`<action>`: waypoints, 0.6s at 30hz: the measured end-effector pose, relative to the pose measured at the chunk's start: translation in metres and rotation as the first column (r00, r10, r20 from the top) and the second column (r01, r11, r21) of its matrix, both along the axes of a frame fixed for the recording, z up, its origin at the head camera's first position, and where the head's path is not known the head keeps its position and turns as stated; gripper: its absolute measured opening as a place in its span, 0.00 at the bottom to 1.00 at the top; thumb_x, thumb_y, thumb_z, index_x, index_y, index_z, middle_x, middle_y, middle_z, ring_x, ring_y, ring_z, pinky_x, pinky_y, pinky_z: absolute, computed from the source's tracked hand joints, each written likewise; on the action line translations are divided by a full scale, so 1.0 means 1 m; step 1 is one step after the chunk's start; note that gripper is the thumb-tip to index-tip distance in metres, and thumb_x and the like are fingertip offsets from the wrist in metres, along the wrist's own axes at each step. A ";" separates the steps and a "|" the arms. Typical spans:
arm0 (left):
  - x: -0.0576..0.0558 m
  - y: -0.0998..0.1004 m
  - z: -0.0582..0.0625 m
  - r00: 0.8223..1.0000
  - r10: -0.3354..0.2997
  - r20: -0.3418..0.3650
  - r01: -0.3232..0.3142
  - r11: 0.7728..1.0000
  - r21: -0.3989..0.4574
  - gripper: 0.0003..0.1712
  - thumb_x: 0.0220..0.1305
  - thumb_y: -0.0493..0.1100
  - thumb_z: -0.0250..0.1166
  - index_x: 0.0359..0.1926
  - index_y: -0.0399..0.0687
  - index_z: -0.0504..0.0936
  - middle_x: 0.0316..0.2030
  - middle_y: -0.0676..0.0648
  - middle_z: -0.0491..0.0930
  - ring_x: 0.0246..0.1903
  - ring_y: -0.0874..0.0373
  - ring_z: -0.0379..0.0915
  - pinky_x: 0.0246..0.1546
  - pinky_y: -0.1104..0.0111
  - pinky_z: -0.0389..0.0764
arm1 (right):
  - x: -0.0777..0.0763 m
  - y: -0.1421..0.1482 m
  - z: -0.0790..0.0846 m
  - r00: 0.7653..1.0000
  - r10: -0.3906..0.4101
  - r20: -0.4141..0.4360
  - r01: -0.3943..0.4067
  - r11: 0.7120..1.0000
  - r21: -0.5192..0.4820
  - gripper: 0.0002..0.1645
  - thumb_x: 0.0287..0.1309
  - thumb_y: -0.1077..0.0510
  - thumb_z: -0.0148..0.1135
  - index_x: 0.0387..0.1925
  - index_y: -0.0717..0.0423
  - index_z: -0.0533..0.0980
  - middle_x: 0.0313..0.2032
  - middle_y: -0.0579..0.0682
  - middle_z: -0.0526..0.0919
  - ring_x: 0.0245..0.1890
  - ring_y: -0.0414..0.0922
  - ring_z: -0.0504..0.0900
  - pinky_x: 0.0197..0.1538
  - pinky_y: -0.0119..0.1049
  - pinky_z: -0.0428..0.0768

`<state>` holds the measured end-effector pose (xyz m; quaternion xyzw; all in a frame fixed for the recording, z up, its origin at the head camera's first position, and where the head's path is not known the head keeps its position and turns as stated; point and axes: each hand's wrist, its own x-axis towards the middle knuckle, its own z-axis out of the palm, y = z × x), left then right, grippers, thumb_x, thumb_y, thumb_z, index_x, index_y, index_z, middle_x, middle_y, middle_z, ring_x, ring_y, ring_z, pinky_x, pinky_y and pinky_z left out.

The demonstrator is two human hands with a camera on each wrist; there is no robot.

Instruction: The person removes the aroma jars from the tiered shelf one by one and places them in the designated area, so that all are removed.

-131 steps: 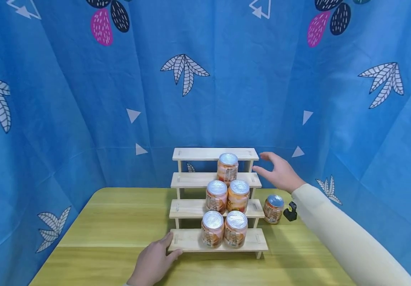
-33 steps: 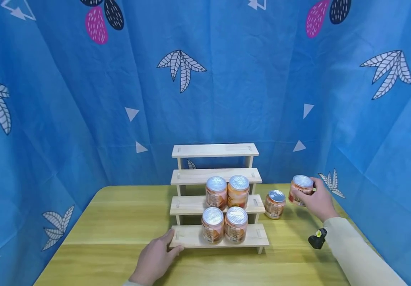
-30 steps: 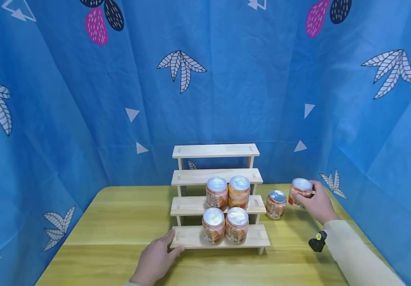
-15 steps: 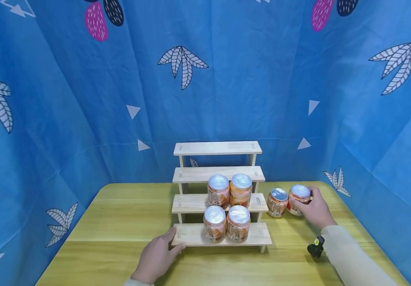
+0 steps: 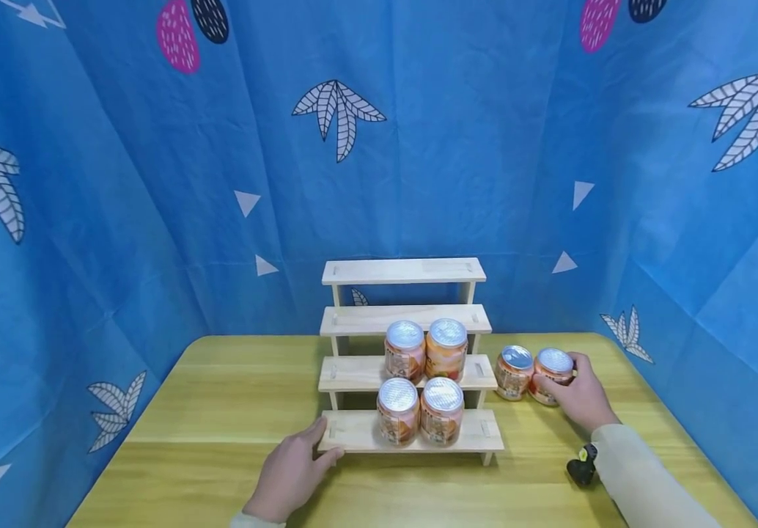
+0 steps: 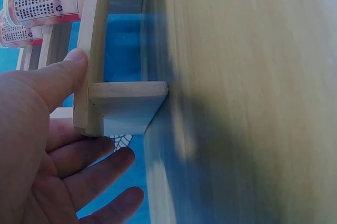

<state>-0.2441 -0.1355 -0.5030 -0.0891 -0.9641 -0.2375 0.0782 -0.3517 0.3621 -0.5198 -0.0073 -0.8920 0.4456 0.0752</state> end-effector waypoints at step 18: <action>0.003 0.000 -0.001 0.999 -0.012 -0.044 0.012 1.000 0.010 0.40 0.62 0.58 0.70 0.66 0.35 0.75 0.62 0.36 0.77 0.52 0.38 0.81 0.47 0.48 0.85 | 0.011 -0.032 0.057 0.961 0.060 -0.269 -0.016 0.987 0.161 0.44 0.72 0.40 0.56 0.74 0.63 0.57 0.71 0.70 0.61 0.69 0.73 0.57 0.65 0.77 0.51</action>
